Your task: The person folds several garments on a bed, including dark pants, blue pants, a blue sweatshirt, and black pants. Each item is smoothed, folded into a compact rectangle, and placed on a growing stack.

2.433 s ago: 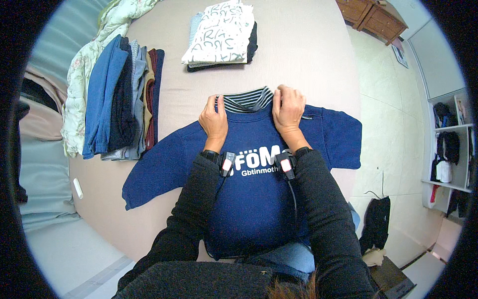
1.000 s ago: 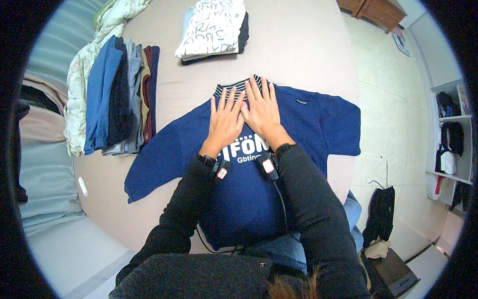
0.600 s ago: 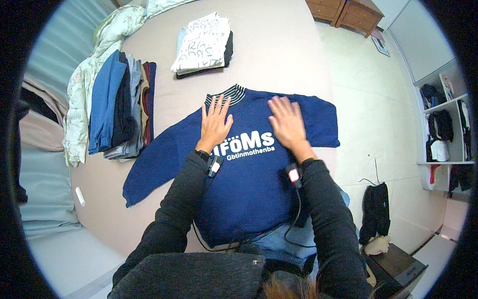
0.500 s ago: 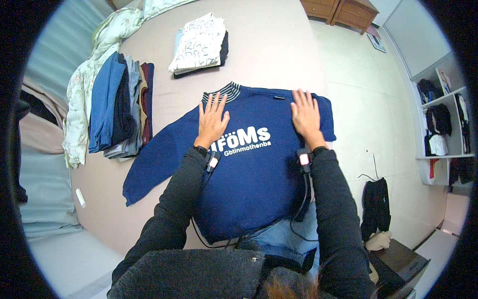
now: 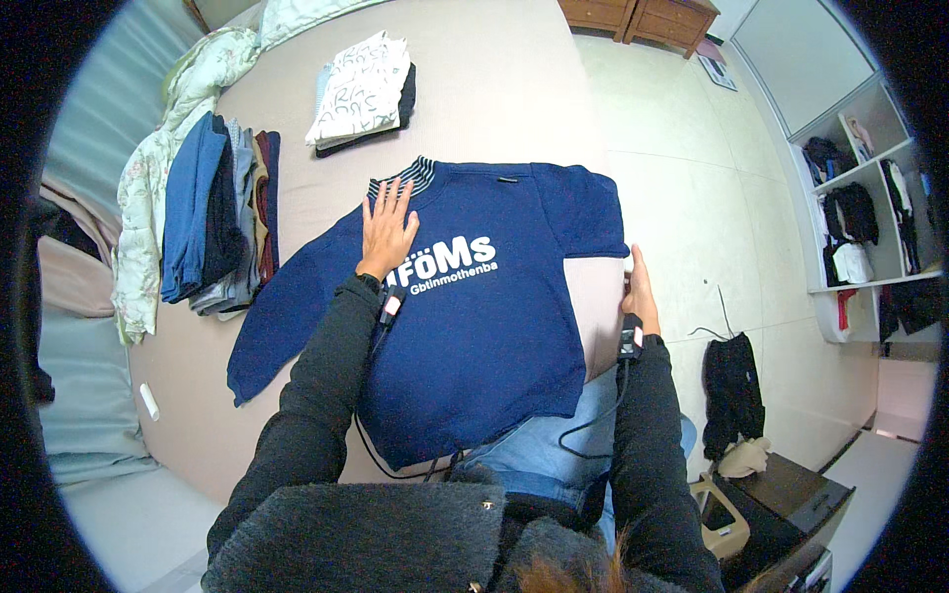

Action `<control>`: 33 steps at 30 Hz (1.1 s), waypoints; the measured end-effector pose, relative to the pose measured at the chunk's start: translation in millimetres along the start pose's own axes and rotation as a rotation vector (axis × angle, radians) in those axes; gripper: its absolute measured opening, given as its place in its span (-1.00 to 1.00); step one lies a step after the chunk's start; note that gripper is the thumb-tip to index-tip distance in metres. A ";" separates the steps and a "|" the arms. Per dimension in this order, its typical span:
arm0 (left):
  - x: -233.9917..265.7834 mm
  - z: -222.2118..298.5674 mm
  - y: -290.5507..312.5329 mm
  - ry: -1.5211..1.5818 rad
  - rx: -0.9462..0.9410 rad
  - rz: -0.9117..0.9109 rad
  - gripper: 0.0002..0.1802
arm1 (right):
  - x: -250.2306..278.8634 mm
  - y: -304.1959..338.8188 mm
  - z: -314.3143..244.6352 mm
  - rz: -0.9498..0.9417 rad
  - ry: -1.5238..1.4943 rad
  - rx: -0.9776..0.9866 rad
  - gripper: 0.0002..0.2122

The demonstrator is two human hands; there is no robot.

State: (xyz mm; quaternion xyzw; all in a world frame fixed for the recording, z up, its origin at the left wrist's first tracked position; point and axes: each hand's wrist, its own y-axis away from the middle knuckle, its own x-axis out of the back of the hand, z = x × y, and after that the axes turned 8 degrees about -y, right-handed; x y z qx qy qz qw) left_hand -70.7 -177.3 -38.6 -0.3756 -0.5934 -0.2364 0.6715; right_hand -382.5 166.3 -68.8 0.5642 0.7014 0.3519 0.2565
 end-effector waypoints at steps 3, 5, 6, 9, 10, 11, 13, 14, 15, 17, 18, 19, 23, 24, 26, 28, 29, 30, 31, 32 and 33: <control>1.2 -1.8 0.0 -0.030 0.011 -0.036 -0.33 | -5.2 -34.7 -11.2 -0.232 -0.311 0.143 -0.44; 5.9 -3.1 1.0 -0.033 -0.007 -0.042 -0.33 | -1.4 -52.7 -22.3 -0.411 -0.536 0.301 -0.75; 9.9 -3.0 -0.4 -0.018 -0.017 -0.073 -0.34 | 4.0 -57.2 -27.2 -0.413 -0.715 0.328 -0.74; 25.9 15.1 -2.3 -0.200 0.048 -0.100 -0.35 | 16.9 -54.8 -35.0 -0.243 -0.819 0.544 -0.67; 31.4 28.5 -2.8 -0.239 0.062 -0.024 -0.30 | 21.5 -48.2 -35.1 -0.399 -1.204 0.403 -0.65; 35.9 46.9 -5.1 -0.235 0.069 0.028 -0.28 | 17.9 -43.4 -37.7 -0.281 -1.346 0.298 -0.63; 39.8 95.8 -9.2 -0.021 0.025 0.233 -0.31 | 15.5 -29.0 -38.8 -0.404 -1.306 0.180 -0.60; 38.3 121.5 -15.3 0.159 -0.028 0.217 -0.35 | 12.2 -24.1 -42.7 -0.361 -1.261 0.115 -0.59; 35.0 148.3 -17.8 0.299 -0.063 0.178 -0.36 | 7.5 -20.9 -46.0 -0.327 -1.099 0.170 -0.53; 25.8 189.7 -21.2 0.380 -0.058 0.040 -0.33 | 4.5 -20.3 -61.5 -0.276 -1.040 0.117 -0.54; 21.5 201.5 -20.7 0.433 -0.054 0.000 -0.32 | 5.5 -21.8 -68.7 -0.235 -1.036 0.118 -0.54; 17.2 208.6 -19.2 0.282 -0.053 0.006 -0.31 | 8.4 -24.4 -76.4 -0.243 -1.078 0.137 -0.55; 4.3 216.3 -14.5 0.139 -0.056 -0.004 -0.28 | 31.9 -34.4 -100.1 -0.306 -1.210 0.269 -0.59; 2.9 214.9 -13.9 0.124 -0.058 -0.003 -0.27 | 37.7 -35.2 -104.8 -0.295 -1.212 0.301 -0.60; 1.1 213.0 -13.7 0.122 -0.060 -0.001 -0.27 | 48.0 -33.7 -110.8 -0.359 -1.163 0.303 -0.58; -0.5 213.2 -14.2 0.125 -0.067 0.005 -0.27 | 54.5 -29.3 -114.1 -0.379 -1.157 0.299 -0.55; -1.4 213.8 -14.2 0.126 -0.066 0.016 -0.27 | 56.3 -26.4 -114.5 -0.386 -1.142 0.308 -0.54; -2.3 214.2 -14.0 0.139 -0.062 0.014 -0.27 | 57.2 -23.2 -114.6 -0.397 -1.144 0.316 -0.53; -3.0 214.4 -13.8 0.147 -0.063 0.015 -0.26 | 57.3 -19.8 -114.3 -0.400 -1.159 0.303 -0.53; -3.5 214.5 -13.4 0.144 -0.060 0.018 -0.26 | 56.8 -16.0 -113.9 -0.405 -1.188 0.277 -0.53; -3.7 214.1 -13.6 0.151 -0.069 0.023 -0.27 | 55.4 -12.0 -114.2 -0.388 -1.185 0.282 -0.52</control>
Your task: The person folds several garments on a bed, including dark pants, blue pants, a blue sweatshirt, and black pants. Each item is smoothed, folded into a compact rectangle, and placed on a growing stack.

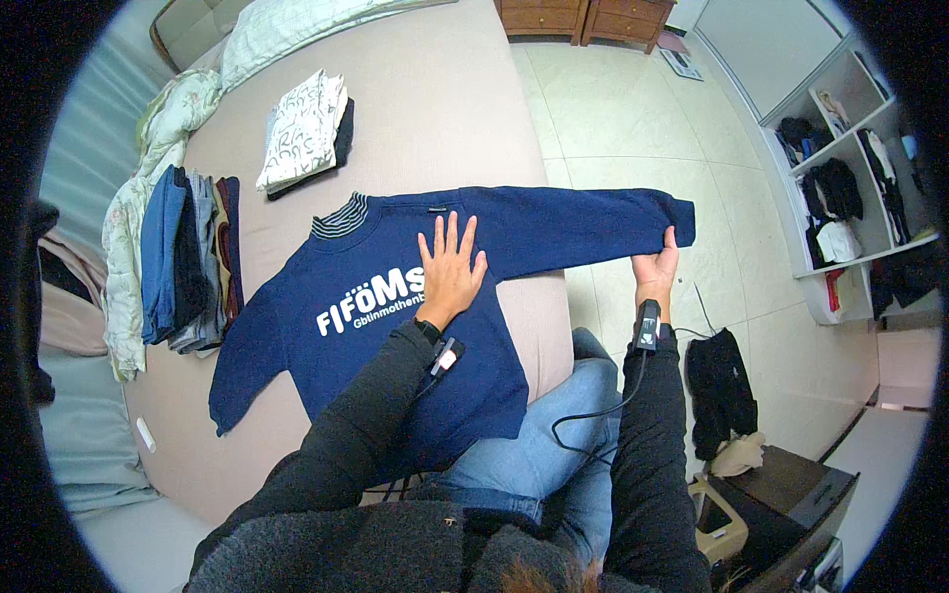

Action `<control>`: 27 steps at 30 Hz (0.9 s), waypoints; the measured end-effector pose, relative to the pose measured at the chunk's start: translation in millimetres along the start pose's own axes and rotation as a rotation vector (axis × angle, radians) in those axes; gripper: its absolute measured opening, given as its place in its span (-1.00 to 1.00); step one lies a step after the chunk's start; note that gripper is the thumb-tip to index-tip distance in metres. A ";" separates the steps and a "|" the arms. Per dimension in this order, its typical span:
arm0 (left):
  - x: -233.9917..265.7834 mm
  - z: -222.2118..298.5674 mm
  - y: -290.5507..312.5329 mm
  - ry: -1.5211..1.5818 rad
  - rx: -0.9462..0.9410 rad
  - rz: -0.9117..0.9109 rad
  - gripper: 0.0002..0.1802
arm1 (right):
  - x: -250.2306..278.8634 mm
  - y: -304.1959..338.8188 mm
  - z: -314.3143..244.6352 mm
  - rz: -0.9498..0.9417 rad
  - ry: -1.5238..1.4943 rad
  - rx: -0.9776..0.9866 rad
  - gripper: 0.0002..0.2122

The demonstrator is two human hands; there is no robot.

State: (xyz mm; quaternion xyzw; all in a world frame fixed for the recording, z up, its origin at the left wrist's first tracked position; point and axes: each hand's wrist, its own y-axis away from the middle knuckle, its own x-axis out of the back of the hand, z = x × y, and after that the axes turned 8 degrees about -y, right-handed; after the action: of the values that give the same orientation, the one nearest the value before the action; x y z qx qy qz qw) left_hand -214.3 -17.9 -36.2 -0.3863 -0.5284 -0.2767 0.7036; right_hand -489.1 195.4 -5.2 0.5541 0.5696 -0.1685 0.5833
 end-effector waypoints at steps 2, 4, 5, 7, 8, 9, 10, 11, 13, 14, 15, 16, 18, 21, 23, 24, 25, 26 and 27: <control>1.5 -1.1 -0.6 -0.014 -0.002 0.002 -0.28 | -8.2 7.7 3.0 0.065 -0.012 0.010 -0.52; 6.0 -2.5 -2.7 0.046 -0.007 -0.007 -0.31 | -23.2 18.2 8.1 0.045 0.001 0.059 -0.53; 9.9 -3.4 -3.9 0.078 -0.002 -0.061 -0.32 | -33.8 25.8 12.0 0.072 0.004 0.082 -0.54; 20.7 -7.4 -7.4 0.336 0.016 0.090 -0.48 | -62.7 46.0 23.0 -0.040 0.019 0.096 -0.61; 27.8 -12.3 -8.7 0.512 0.033 0.102 -0.53 | -78.5 59.7 33.3 -0.172 0.093 0.127 -0.64; 35.3 -18.6 -8.8 0.686 0.082 0.083 -0.57 | -92.8 77.0 46.6 -0.229 0.177 0.178 -0.67; 42.7 -25.6 -7.5 1.080 0.264 0.000 -0.70 | -108.3 95.2 61.5 -0.307 0.198 0.172 -0.73; 49.7 -36.4 -8.1 1.343 0.388 -0.086 -0.63 | -119.9 116.4 79.8 -0.430 0.266 0.176 -0.76; 63.8 -66.9 4.2 1.764 0.465 -0.085 -0.51 | -131.8 162.1 125.7 -0.658 0.445 0.197 -0.74; 69.9 -85.7 12.7 1.988 0.462 -0.146 -0.43 | -133.1 183.2 152.9 -0.568 0.735 0.253 -0.72; 75.0 -105.9 23.7 2.239 0.372 -0.215 -0.35 | -124.1 208.1 164.4 -0.777 1.040 0.025 -0.47; 78.9 -125.9 38.8 2.381 0.298 -0.267 -0.27 | -118.0 223.1 194.3 -1.268 1.185 0.615 -0.19; 77.1 -158.7 59.4 2.598 -0.104 -0.407 -0.15 | -83.1 251.9 214.6 -1.548 1.414 0.506 -0.03; 74.0 -181.0 111.9 2.233 0.867 -0.065 -0.02 | -19.1 262.7 227.9 -1.043 1.359 -0.151 -0.68; 70.6 -182.3 126.1 1.954 1.035 -0.041 0.08 | 14.3 246.9 231.7 -0.392 1.211 -0.420 -0.77; 69.5 -179.8 128.2 2.034 0.958 -0.029 0.10 | 27.1 236.1 230.9 -0.200 1.128 -0.375 -0.75; 70.8 -177.1 130.1 2.095 0.836 -0.033 0.11 | 35.9 222.9 227.3 -0.084 0.907 -0.439 -0.74; 71.8 -173.4 128.2 2.229 0.973 0.104 0.11 | 42.1 211.1 225.8 -0.174 0.730 -0.506 -0.72; 76.3 -171.6 128.4 2.310 1.013 0.114 0.12 | 45.9 202.1 227.3 -0.184 0.589 -0.541 -0.66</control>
State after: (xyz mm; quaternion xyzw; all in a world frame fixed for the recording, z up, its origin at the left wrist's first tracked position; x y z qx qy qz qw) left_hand 1.1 -89.6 -20.0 0.3702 0.3638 -0.1885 0.8337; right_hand -199.8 91.3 -12.2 0.3520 0.7830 0.1020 0.5026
